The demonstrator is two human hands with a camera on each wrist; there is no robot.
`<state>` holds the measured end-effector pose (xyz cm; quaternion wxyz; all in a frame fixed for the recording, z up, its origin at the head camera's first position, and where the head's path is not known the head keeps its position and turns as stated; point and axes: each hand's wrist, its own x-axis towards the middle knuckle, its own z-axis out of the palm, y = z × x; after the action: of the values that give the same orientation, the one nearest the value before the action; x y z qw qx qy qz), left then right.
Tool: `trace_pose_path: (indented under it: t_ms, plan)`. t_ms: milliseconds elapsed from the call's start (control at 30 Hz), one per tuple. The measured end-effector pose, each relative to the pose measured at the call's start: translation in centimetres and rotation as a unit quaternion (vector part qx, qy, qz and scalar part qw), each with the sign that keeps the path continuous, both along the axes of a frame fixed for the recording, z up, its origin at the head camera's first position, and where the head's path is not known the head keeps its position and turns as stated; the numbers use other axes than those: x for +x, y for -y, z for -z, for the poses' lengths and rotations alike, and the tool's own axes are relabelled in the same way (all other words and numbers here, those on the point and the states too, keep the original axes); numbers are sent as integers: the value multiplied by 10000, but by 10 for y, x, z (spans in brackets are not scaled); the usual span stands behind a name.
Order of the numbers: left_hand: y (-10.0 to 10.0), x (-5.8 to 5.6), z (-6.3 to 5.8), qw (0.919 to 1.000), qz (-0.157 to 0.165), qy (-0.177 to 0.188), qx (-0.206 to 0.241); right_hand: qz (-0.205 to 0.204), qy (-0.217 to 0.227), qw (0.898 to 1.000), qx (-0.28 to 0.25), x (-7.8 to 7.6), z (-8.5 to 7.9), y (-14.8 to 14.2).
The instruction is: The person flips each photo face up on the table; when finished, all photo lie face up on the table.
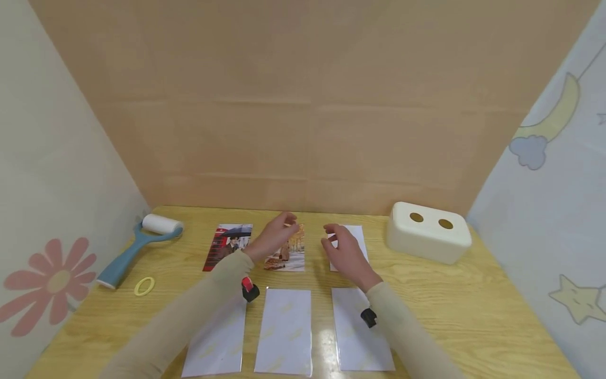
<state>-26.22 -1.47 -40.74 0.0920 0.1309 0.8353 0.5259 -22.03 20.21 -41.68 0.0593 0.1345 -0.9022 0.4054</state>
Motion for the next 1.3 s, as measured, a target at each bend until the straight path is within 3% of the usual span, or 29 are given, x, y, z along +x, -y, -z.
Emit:
trace_pose_path:
  t_ms: [300, 700, 1033, 1300]
  plan:
    - [-11, -1, 1, 9998, 135, -62, -132, 20, -89, 9996, 269, 5, 4, -24]
    - [-24, 0, -3, 9990, 356, 165, -213, 133, -78, 9985, 526, 9, 7, -56]
    - [-43, -9, 6, 9983, 421, 118, -391, 131, 109, 9971, 736, 13, 12, -80]
    - [-60, -8, 5, 9976, 538, 38, -439, 183, 83, 9944, 1040, 15, 15, -91]
